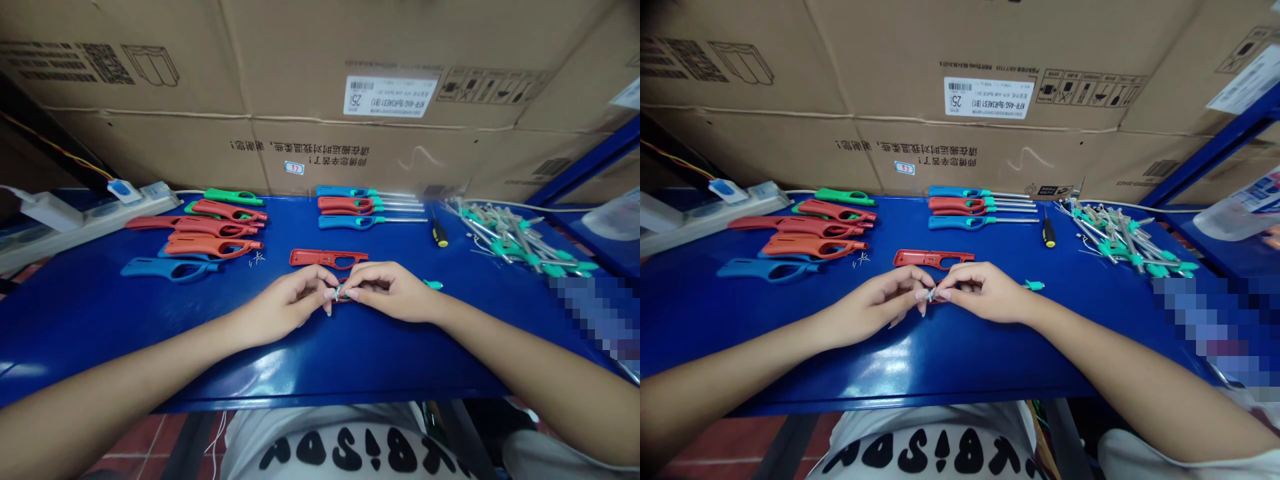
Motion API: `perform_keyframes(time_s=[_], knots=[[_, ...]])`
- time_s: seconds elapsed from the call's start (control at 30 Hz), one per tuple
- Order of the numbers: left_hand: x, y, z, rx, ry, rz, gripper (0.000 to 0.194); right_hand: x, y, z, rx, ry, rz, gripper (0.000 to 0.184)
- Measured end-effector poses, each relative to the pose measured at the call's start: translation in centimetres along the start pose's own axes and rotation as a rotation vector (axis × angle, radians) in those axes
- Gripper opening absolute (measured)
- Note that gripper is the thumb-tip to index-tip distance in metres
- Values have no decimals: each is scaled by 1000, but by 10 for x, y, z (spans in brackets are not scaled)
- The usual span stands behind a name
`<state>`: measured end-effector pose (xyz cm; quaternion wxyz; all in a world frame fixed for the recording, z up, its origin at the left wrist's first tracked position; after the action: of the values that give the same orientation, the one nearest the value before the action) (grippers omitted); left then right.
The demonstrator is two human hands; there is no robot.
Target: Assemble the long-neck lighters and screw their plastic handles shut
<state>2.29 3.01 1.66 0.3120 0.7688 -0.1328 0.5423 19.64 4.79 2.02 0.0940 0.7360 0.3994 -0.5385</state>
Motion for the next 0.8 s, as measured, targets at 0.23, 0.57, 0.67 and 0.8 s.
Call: perform_keyframes(time_s=[0.23,0.57,0.67,0.8], knots=[[1,0,1,-9,26,-6,29,1,0,0,13,-32,-4,22],[-1,-1,0,-4,25,-13,30,3,0,0,14,-3,11,21],[-1,0,0,11,24,3,29,4,0,1,28,18,30,23],[0,0,0,22,9,14,28,5,1,1,52,31,55,23]])
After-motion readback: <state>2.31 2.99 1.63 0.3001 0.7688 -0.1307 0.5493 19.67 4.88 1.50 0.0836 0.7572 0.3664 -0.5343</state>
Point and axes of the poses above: each hand's wrist, its own y-axis away from the middle knuckle, its own z-axis out of the palm, x = y × z, the point moved 5 cm from there along -y, towards the middle knuckle, and after that the axes turned 12 degrees about -z, right-handed, at the moved point
